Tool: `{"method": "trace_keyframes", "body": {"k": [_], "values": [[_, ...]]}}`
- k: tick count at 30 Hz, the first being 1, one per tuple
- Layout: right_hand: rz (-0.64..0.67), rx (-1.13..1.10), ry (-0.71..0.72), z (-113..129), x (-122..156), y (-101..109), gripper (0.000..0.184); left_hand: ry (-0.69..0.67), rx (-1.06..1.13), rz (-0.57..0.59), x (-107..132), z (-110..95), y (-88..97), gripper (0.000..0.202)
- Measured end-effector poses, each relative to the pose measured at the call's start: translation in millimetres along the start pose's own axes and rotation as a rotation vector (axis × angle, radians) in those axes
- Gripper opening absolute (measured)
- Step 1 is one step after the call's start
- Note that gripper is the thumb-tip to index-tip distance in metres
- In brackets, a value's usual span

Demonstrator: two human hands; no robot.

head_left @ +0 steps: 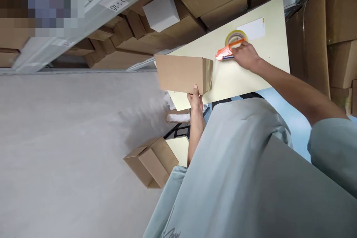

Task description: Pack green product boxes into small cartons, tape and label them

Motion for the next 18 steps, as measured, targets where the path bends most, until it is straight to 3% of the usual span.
{"method": "trace_keyframes", "body": {"k": [2,6,11,13,15,18], "values": [[0.099,0.066,0.08,16.3,-33.2,0.1,0.084,-0.005,0.013,-0.004,0.8,-0.6,-0.6,0.043],[0.187,0.182,0.195,29.9,-68.1,8.0,0.039,-0.027,0.02,0.0,0.0,-1.4,-4.3,0.045],[0.167,0.03,0.284,20.8,-86.8,16.5,0.079,-0.016,-0.013,0.034,-4.1,-4.2,0.7,0.05],[0.165,0.095,0.346,22.0,-81.7,14.7,0.089,0.007,-0.039,0.059,-6.1,-8.1,14.9,0.047],[0.203,0.272,0.458,34.8,-63.7,6.4,0.085,0.003,-0.1,0.07,-9.5,-17.2,38.5,0.043],[0.305,0.441,0.619,76.0,-17.7,-14.5,0.041,-0.052,-0.28,0.045,-19.8,-39.2,80.9,0.036]]}}
Point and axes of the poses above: each hand's wrist, its own x-axis away from the middle knuckle, its own y-axis out of the back of the hand, z = x × y, the point moved 6 cm from there along -x, towards the middle knuckle, and after that the axes turned 6 degrees about z, right-handed, at the moved point
